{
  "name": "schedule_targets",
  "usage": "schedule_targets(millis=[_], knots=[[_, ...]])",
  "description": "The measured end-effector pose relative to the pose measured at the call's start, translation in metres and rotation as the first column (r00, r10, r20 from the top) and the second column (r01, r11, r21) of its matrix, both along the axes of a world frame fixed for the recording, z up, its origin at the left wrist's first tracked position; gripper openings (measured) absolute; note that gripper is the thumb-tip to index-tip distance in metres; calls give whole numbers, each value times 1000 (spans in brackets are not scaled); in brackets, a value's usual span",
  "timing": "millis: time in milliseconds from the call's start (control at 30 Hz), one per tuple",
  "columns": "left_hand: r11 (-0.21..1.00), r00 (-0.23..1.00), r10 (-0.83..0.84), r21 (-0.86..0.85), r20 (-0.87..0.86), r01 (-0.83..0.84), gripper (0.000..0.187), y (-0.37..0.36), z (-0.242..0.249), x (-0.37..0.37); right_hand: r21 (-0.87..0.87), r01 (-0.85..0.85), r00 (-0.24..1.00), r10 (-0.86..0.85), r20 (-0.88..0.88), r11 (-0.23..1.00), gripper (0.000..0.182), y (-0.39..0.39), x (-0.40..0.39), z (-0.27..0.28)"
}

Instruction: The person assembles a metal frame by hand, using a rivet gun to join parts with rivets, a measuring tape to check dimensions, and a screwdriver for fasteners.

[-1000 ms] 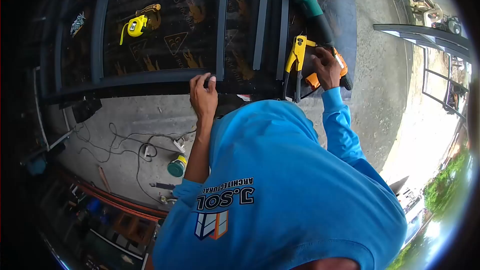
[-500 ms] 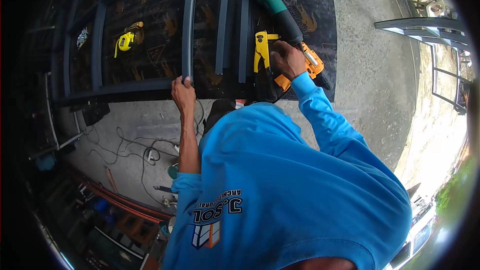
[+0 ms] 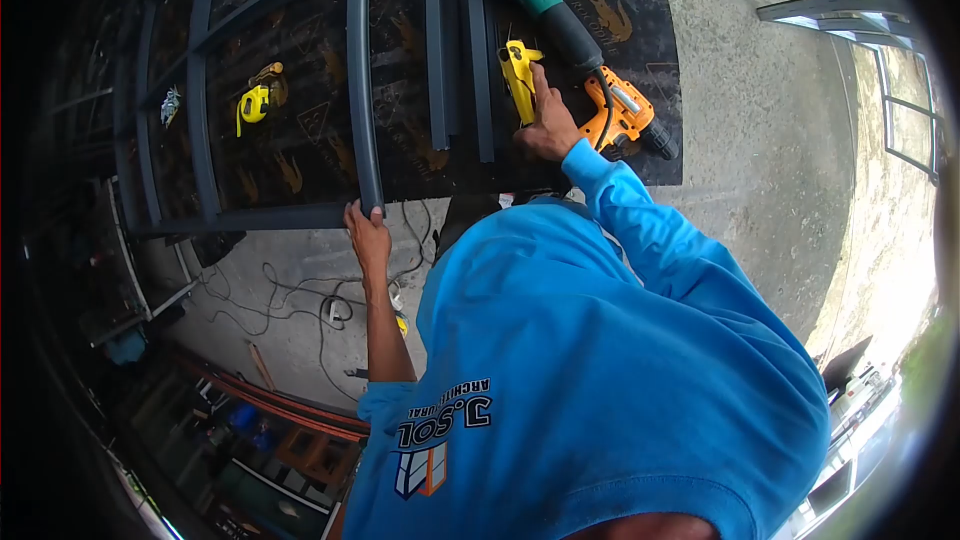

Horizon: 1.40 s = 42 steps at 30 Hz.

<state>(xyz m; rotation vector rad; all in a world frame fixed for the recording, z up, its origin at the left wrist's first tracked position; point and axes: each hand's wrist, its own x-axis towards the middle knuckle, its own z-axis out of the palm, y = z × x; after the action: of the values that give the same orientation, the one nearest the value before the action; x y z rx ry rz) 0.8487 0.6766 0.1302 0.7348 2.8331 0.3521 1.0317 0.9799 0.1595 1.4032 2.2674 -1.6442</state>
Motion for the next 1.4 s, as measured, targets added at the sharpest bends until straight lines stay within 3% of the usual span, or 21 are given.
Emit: schedule_targets(millis=[33,67,100,167,233,300,333,400,433,500,633,700,733,833,900,967,1133,1167,1267,1367,1400], knots=[[996,989,35,-78,-145,-47,37,12,13,11,57,83,973,-69,-219,995,90,5,9,-11],[984,956,55,-144,-287,-100,39,33,32,22,-301,63,932,-165,-324,951,85,20,23,3],[985,960,44,-147,-276,-87,39,52,53,28,-617,-1,876,-297,-380,787,80,35,37,25],[982,997,69,173,44,-76,35,94,84,39,-623,12,747,-421,-514,782,70,30,66,59],[896,961,-219,424,170,130,26,134,77,62,-466,182,782,-415,-465,866,55,27,89,86],[723,836,-546,471,-57,505,16,177,57,90,-86,146,930,-166,-329,986,48,32,121,103],[707,831,-552,491,-67,509,16,189,44,91,-61,155,929,-167,-329,986,48,30,133,117],[635,669,-713,212,-208,743,12,220,16,93,226,16,972,-69,225,974,41,27,154,148],[623,664,-713,228,-227,748,12,233,6,88,252,24,971,-82,223,967,41,25,170,151],[653,667,-682,160,-300,740,11,246,-6,70,636,-201,952,-4,305,745,43,16,203,149],[623,622,-759,62,-194,780,21,257,5,75,660,-24,949,-191,252,751,47,-4,231,154],[646,641,-752,21,-154,763,24,262,8,77,245,498,861,-507,-28,832,52,-14,237,161],[675,663,-725,-5,-187,738,23,268,2,77,45,588,806,-580,-116,808,57,-16,245,156],[657,632,-731,-16,-256,754,20,279,-17,84,-239,565,620,-597,-508,790,42,-35,233,130],[625,581,-756,-68,-302,778,17,278,-24,88,-341,575,529,-656,-538,744,39,-47,188,134],[609,554,-771,-109,-313,786,17,276,-32,87,-328,506,665,-603,-440,797,44,-38,166,114],[615,566,-753,-54,-334,787,13,283,-37,89,-380,273,763,-440,-474,884,46,-29,114,93],[635,583,-735,-51,-347,771,13,285,-30,85,-345,238,778,-391,-492,908,47,-30,108,103],[619,774,-619,690,135,375,22,275,7,70,-371,136,802,-322,-502,918,48,-28,99,107],[537,556,-600,804,576,-254,28,230,95,44,-387,26,855,-221,-469,922,51,-29,79,112],[538,586,-569,800,577,-266,28,216,116,38,-380,-30,852,-175,-493,924,51,-29,68,104]])
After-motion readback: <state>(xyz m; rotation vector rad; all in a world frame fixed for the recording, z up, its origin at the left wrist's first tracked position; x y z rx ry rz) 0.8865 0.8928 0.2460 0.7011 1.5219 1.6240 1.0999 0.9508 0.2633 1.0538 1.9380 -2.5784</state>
